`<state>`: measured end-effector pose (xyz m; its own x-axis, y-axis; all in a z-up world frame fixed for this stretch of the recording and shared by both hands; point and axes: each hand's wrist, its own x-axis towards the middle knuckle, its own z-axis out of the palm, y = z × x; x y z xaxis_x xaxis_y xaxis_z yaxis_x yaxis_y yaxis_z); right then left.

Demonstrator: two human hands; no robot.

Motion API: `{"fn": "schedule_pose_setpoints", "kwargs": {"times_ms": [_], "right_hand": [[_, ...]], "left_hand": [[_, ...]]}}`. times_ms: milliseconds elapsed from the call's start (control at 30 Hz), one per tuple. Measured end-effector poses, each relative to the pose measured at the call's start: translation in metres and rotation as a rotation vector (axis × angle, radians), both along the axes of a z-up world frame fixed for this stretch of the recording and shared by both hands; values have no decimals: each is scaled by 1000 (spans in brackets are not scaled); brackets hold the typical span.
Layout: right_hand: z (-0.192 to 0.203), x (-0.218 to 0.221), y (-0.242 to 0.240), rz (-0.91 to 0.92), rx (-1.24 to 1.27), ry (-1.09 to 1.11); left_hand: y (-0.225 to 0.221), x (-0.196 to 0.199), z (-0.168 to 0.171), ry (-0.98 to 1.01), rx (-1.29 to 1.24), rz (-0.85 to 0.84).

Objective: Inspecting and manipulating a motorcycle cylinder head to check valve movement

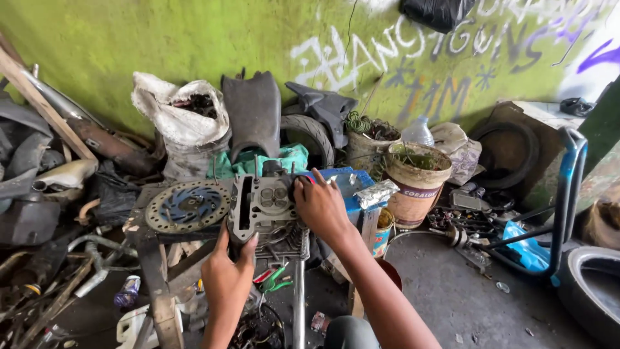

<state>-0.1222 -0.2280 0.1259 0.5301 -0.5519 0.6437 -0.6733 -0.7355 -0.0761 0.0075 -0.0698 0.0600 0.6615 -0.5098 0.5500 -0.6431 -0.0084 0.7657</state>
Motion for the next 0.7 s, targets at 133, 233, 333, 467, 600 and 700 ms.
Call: {"fn": "schedule_pose_setpoints", "kwargs": {"times_ms": [133, 233, 333, 467, 600, 700], "right_hand": [[1, -6, 7, 128, 163, -111], [5, -33, 57, 243, 130, -249], [4, -44, 76, 221, 266, -344], [4, -22, 39, 75, 466, -423], [-11, -3, 0, 39, 535, -450], [-43, 0, -17, 37, 499, -628]], "left_hand": [[-2, 2, -7, -54, 81, 19], [-1, 2, -4, -81, 35, 27], [3, 0, -4, -94, 1, 33], [4, 0, -2, -99, 20, 34], [4, 0, -3, -96, 56, 40], [2, 0, -7, -99, 54, 62]]}}
